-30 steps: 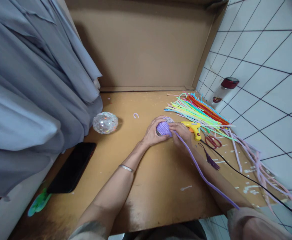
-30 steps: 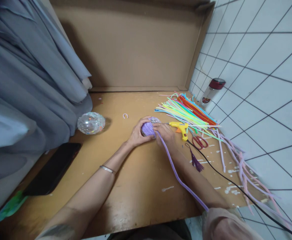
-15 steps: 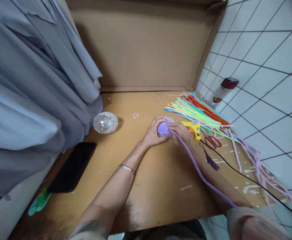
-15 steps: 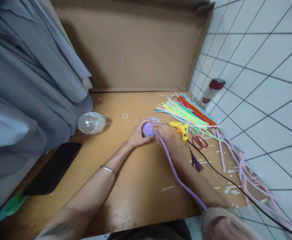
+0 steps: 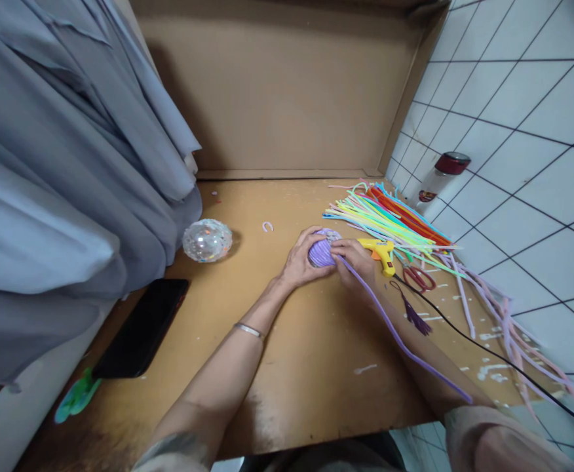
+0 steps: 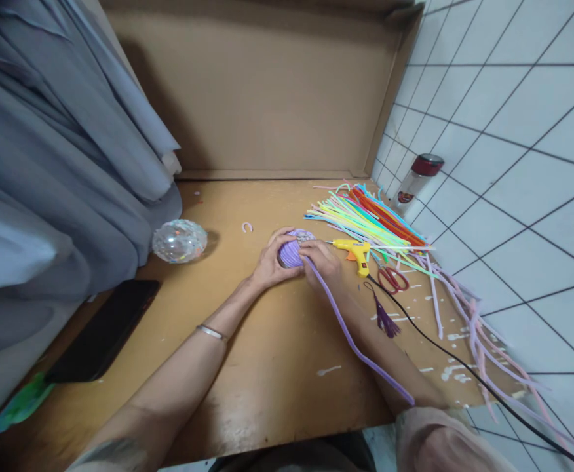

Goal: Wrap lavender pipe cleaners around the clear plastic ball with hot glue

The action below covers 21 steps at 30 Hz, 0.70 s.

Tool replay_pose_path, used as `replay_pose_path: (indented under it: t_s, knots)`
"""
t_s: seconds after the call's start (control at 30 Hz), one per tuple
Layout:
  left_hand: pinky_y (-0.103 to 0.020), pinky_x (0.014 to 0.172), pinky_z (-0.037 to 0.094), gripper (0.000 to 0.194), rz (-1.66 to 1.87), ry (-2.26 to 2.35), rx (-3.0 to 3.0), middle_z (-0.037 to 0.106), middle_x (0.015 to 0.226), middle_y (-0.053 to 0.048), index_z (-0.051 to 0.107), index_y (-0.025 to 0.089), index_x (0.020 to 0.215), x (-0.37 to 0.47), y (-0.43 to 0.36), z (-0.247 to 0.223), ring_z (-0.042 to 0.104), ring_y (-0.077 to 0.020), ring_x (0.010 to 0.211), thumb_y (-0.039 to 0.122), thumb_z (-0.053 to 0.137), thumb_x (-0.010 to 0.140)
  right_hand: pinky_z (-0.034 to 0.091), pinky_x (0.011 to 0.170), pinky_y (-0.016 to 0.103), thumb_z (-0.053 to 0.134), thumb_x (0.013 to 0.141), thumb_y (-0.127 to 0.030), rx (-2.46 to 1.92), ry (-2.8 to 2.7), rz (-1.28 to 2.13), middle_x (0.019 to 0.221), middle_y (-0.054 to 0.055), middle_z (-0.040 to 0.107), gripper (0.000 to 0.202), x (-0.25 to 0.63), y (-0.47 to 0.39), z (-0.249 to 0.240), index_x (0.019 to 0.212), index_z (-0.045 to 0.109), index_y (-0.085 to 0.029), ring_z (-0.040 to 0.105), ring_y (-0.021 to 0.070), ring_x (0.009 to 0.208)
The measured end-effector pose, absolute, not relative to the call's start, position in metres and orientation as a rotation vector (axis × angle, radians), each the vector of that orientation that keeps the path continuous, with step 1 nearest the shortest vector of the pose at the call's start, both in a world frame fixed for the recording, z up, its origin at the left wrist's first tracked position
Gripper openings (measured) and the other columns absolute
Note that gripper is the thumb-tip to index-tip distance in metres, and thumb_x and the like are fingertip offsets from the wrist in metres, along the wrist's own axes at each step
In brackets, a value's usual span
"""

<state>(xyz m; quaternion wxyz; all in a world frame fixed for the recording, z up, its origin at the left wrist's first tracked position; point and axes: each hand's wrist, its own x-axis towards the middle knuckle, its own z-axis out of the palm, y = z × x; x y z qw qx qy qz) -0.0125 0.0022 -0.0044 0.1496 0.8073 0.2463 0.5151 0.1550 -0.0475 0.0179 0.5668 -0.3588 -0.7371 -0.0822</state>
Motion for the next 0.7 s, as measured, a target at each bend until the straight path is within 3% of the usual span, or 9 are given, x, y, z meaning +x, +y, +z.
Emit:
replay_pose_path:
  t_s: [0.7]
  knots:
    - [-0.058,0.113,0.043,0.073,1.401,0.731,2.326,0.047,0.145,-0.019,0.048,0.023,0.131,-0.0136,0.0024,-0.0079,0.05,-0.034,0.137,0.039,0.084,0.07,0.058,0.081,0.036,0.059,0.093,-0.02,-0.847,-1.748,-0.144,0.096,0.005,0.071,0.011,0.1569,-0.0479,0.0182,0.093,0.069,-0.025,0.07,0.0187,0.09]
